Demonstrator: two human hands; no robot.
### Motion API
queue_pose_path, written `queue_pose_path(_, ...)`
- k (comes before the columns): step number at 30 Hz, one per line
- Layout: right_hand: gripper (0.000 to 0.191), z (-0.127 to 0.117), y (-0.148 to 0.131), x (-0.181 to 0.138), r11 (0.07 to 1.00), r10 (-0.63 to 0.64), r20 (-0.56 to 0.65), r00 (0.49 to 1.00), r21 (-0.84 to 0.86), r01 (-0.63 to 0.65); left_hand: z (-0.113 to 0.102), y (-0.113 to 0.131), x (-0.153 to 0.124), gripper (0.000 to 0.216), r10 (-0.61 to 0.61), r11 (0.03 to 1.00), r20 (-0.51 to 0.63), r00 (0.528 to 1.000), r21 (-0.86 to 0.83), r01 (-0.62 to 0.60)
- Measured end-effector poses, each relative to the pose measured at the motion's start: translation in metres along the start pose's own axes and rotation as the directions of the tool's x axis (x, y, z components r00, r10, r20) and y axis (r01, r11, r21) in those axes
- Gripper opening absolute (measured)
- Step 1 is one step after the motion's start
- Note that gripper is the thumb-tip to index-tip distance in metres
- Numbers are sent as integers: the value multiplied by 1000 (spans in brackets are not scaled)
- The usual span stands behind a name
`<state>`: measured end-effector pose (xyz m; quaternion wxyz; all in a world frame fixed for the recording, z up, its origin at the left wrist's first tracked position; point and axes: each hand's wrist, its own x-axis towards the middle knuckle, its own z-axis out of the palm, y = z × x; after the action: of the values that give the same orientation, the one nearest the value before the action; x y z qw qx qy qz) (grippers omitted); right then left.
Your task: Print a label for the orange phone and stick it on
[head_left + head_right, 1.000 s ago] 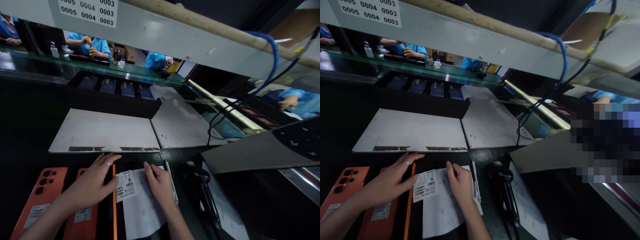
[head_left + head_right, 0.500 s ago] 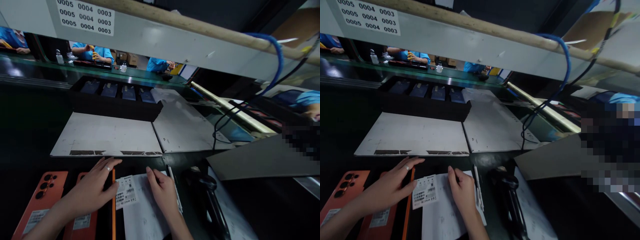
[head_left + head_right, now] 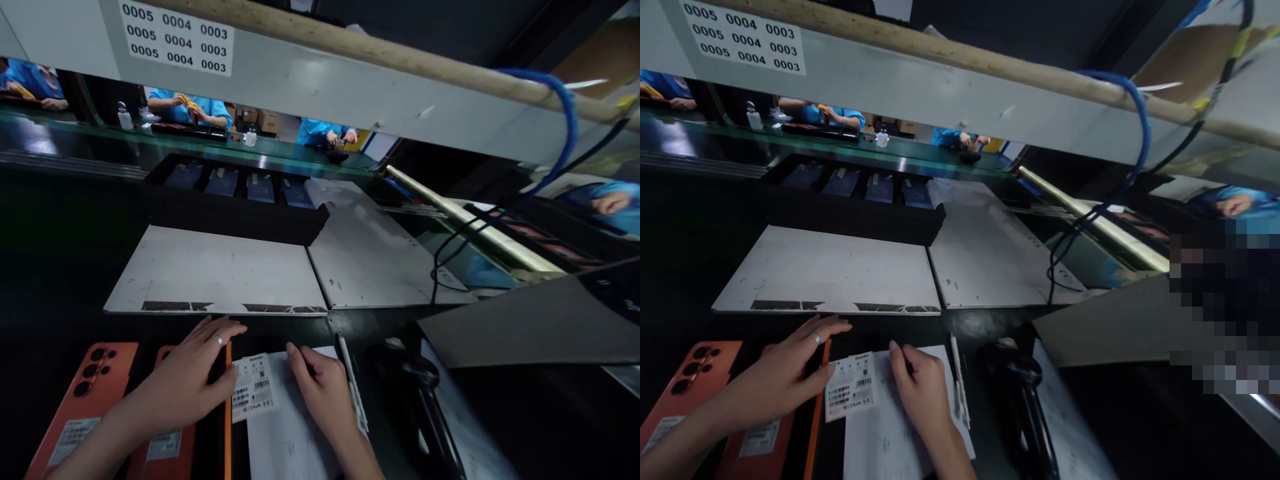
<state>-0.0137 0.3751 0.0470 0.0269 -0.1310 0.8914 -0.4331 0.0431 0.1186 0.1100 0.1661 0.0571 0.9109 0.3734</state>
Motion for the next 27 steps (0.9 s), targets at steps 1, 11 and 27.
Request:
queue_pose_path(1, 60, 0, 0, 0, 1000, -2, 4, 1000, -1, 2, 0, 0, 0, 56, 0, 1000, -2, 1000, -2, 0)
queue_pose_path(11, 59, 0, -1, 0, 1000, -20, 21, 1000, -9, 20, 2, 2, 0, 55, 40, 999, -43, 998, -5, -40)
queue_pose_path(27, 54, -8, 2, 0, 995, -36, -282, 959, 80, 60, 57, -6, 23, 55, 165, 961, -364, 917, 268, -66)
